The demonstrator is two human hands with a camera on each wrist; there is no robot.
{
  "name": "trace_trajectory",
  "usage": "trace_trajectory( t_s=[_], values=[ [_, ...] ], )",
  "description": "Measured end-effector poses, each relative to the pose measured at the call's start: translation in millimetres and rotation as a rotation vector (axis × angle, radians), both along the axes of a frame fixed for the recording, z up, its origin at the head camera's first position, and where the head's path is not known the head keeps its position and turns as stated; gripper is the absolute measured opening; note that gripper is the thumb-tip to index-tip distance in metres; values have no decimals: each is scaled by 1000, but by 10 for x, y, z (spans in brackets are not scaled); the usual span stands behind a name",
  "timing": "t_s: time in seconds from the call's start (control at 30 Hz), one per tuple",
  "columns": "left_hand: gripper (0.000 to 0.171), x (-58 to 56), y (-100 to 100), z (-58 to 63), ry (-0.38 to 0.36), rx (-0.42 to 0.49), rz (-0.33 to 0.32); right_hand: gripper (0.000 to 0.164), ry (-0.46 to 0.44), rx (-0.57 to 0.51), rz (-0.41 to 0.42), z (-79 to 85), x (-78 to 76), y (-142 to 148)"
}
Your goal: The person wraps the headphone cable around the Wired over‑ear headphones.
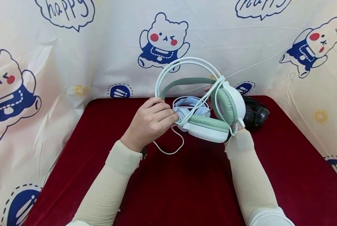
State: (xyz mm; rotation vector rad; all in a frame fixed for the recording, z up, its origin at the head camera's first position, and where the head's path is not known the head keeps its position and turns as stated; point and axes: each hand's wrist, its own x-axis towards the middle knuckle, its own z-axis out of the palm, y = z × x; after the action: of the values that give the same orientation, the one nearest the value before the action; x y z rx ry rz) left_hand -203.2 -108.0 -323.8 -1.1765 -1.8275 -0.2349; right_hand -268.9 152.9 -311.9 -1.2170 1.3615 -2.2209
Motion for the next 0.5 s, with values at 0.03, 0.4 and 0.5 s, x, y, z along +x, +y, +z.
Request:
trace_trajectory(
  t_s=[0.03,0.4,0.5],
  values=[
    [12,-2,5,-4,4,6,2,30,7,9,-46,-43,-17,-18],
    [8,-43,51,-45,53,82,66,40,228,124,-695,-651,-327,-418],
    [8,-54,57,-57,55,100,84,36,192,85,-648,-682,-279,-488]
  ],
)
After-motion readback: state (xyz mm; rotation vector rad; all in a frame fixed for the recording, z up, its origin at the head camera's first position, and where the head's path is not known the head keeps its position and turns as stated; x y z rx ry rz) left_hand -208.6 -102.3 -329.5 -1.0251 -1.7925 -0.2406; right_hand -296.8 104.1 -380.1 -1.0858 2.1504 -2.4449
